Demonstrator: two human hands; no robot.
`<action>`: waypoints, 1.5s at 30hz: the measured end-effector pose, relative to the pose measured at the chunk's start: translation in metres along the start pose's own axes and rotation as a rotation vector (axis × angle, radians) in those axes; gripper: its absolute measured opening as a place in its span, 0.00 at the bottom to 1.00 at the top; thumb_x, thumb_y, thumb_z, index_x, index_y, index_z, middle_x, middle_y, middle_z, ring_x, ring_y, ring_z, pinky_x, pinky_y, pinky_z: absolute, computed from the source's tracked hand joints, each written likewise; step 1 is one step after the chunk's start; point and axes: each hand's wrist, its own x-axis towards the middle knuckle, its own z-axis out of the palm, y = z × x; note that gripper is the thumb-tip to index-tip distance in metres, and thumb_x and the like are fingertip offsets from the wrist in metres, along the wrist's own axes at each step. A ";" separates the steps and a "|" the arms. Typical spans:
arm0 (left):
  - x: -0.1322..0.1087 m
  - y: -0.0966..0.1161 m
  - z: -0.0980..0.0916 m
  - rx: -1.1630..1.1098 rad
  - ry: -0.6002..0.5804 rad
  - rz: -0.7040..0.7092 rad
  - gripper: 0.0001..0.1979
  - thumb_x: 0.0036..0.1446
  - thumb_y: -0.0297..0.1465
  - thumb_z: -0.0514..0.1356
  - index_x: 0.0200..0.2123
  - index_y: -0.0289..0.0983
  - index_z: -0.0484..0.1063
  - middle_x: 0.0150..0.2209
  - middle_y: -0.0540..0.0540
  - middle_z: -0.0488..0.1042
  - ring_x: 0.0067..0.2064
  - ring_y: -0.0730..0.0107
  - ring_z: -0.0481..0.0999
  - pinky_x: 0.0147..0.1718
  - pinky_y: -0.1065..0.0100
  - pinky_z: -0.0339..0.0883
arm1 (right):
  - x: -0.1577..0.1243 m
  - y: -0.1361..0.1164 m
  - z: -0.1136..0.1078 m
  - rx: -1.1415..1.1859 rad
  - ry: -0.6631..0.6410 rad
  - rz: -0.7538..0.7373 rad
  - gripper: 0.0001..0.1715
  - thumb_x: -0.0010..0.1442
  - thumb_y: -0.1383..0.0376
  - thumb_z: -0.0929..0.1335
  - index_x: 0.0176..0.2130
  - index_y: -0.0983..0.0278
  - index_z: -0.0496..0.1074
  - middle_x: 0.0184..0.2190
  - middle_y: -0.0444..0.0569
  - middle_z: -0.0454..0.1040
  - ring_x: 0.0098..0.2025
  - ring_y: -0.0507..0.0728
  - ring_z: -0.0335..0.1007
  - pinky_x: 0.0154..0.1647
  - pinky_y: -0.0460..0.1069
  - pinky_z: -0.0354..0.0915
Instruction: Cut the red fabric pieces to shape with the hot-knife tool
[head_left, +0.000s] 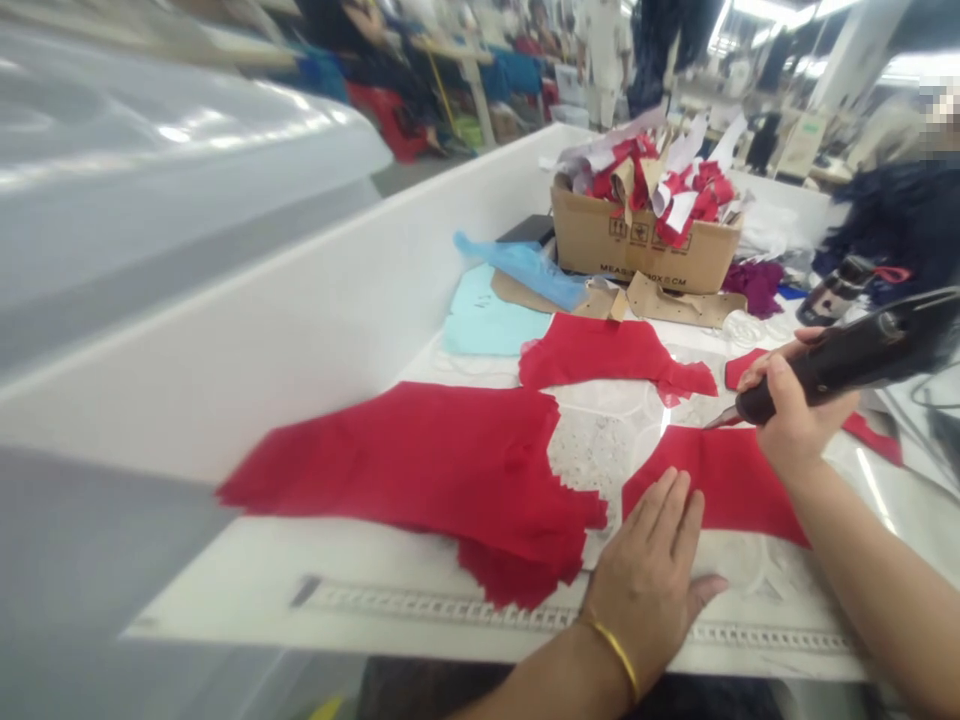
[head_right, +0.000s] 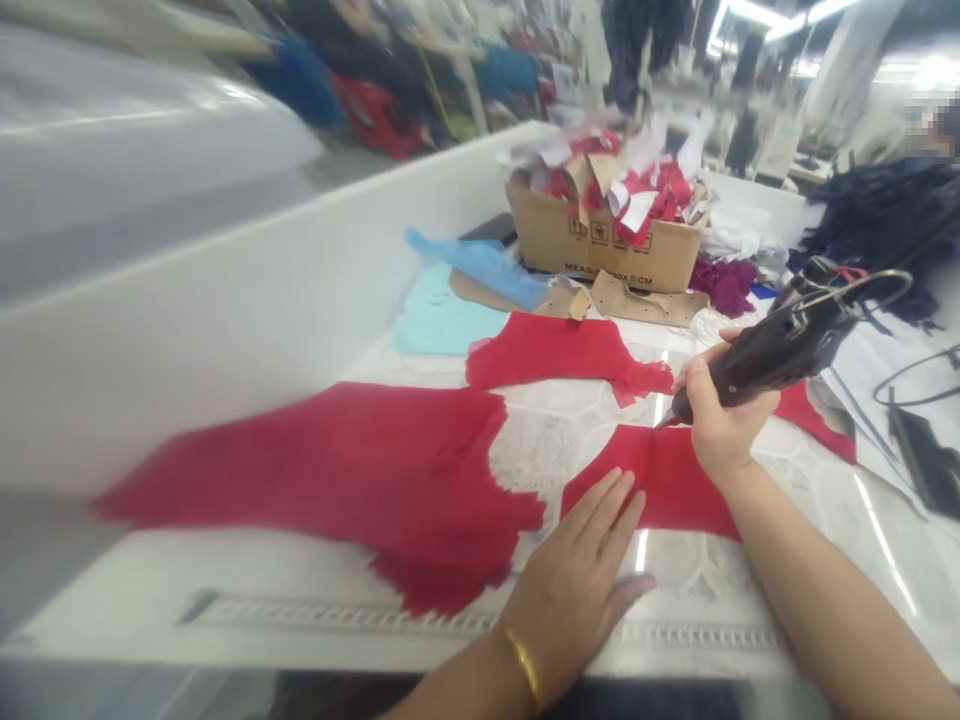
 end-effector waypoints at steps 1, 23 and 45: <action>-0.001 0.000 0.000 -0.005 -0.006 0.000 0.33 0.73 0.50 0.49 0.62 0.26 0.70 0.62 0.29 0.71 0.66 0.47 0.69 0.60 0.53 0.71 | 0.000 0.001 -0.001 0.000 0.004 -0.006 0.17 0.60 0.63 0.75 0.46 0.61 0.68 0.25 0.37 0.72 0.22 0.53 0.72 0.27 0.50 0.71; 0.006 0.001 -0.007 0.030 0.053 0.023 0.31 0.76 0.45 0.43 0.58 0.25 0.73 0.59 0.30 0.75 0.62 0.48 0.73 0.57 0.54 0.74 | 0.002 -0.001 -0.003 -0.044 0.081 0.017 0.18 0.57 0.61 0.75 0.42 0.61 0.67 0.23 0.36 0.71 0.20 0.53 0.71 0.25 0.50 0.71; 0.005 0.001 -0.008 0.015 0.103 -0.021 0.28 0.76 0.43 0.46 0.62 0.27 0.69 0.56 0.33 0.75 0.60 0.49 0.73 0.58 0.54 0.71 | 0.017 -0.004 -0.038 -0.155 0.166 0.002 0.24 0.53 0.55 0.77 0.41 0.61 0.66 0.22 0.35 0.69 0.19 0.54 0.70 0.24 0.51 0.70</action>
